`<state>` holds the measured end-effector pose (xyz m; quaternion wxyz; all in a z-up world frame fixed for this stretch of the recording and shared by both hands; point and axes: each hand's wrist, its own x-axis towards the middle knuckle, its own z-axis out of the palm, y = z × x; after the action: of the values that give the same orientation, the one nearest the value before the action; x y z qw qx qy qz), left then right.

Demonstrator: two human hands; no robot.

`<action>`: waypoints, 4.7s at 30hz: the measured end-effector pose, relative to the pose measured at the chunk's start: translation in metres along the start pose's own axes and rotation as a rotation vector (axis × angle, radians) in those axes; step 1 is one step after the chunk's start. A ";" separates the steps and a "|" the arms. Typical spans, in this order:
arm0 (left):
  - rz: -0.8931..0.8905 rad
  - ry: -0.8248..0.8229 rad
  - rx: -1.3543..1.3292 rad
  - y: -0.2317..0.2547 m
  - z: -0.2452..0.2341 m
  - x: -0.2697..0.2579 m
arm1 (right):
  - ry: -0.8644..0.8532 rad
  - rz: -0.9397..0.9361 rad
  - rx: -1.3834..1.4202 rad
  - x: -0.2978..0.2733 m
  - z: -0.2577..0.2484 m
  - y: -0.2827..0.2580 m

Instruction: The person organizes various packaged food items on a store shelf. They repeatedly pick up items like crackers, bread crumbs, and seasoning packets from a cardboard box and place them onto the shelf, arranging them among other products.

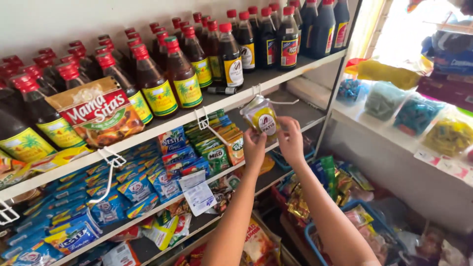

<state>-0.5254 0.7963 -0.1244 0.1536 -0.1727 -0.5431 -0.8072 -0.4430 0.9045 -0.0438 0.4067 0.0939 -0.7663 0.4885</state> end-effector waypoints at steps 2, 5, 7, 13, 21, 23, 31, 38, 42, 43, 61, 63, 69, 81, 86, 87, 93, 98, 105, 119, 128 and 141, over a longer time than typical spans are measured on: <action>-0.011 0.017 0.097 0.005 0.003 -0.001 | 0.007 0.017 0.065 0.009 0.001 0.028; -0.037 0.027 0.250 0.025 0.007 -0.010 | -0.042 0.111 0.200 0.010 0.000 0.044; -0.053 0.022 0.307 0.048 0.011 -0.023 | -0.101 0.188 0.272 0.002 -0.005 0.043; -0.025 -0.023 0.394 0.109 0.025 -0.054 | -0.205 0.247 0.229 -0.018 -0.030 0.022; -0.027 -0.151 0.172 0.163 0.069 -0.099 | -0.051 0.328 0.490 -0.040 -0.092 -0.038; 0.009 -0.199 0.083 0.174 0.077 -0.112 | -0.018 0.333 0.513 -0.045 -0.104 -0.054; -0.083 -0.277 -0.192 0.195 0.083 -0.122 | 0.069 0.321 0.540 -0.056 -0.115 -0.092; -0.009 -0.435 -0.226 0.251 0.053 -0.142 | 0.206 0.257 0.535 -0.090 -0.105 -0.141; 0.019 -0.422 -0.201 0.274 -0.013 -0.150 | 0.134 0.251 0.576 -0.115 -0.061 -0.184; 0.024 -0.408 -0.190 0.287 -0.035 -0.151 | 0.120 0.254 0.589 -0.121 -0.043 -0.201; 0.176 0.250 0.493 0.514 -0.495 -0.271 | -0.533 -0.197 0.744 -0.289 0.334 -0.511; 0.272 0.373 0.514 0.523 -0.541 -0.285 | -0.602 -0.292 0.698 -0.306 0.368 -0.532; 0.322 0.594 0.412 0.580 -0.619 -0.317 | -0.886 -0.160 0.813 -0.345 0.428 -0.610; 0.295 0.604 0.502 0.596 -0.648 -0.326 | -0.940 -0.049 0.864 -0.365 0.452 -0.626; 0.221 0.623 0.458 0.593 -0.650 -0.328 | -0.929 -0.067 0.843 -0.366 0.452 -0.625; 0.228 0.614 0.430 0.594 -0.650 -0.327 | -0.908 -0.120 0.842 -0.366 0.453 -0.625; 0.168 0.621 0.581 0.575 -0.671 -0.319 | -1.003 0.059 0.862 -0.373 0.482 -0.595; 0.094 0.679 0.701 0.535 -0.706 -0.288 | -0.932 -0.042 0.817 -0.369 0.523 -0.565; 0.157 0.731 0.960 0.480 -0.758 -0.236 | -0.798 -0.283 0.606 -0.351 0.553 -0.553; -0.003 0.543 0.441 0.329 -0.731 -0.268 | -0.839 -0.132 0.514 -0.350 0.508 -0.458; -0.260 0.143 0.269 0.282 -0.508 -0.200 | -0.593 0.039 0.498 -0.279 0.375 -0.281; 0.006 -0.142 0.373 0.125 -0.156 -0.095 | -0.301 0.299 0.505 -0.108 0.103 -0.073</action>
<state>-0.4039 0.6115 -0.1189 0.1469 -0.1993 -0.6920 -0.6781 -0.3883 0.7551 -0.0919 0.1765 0.1495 -0.6779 0.6978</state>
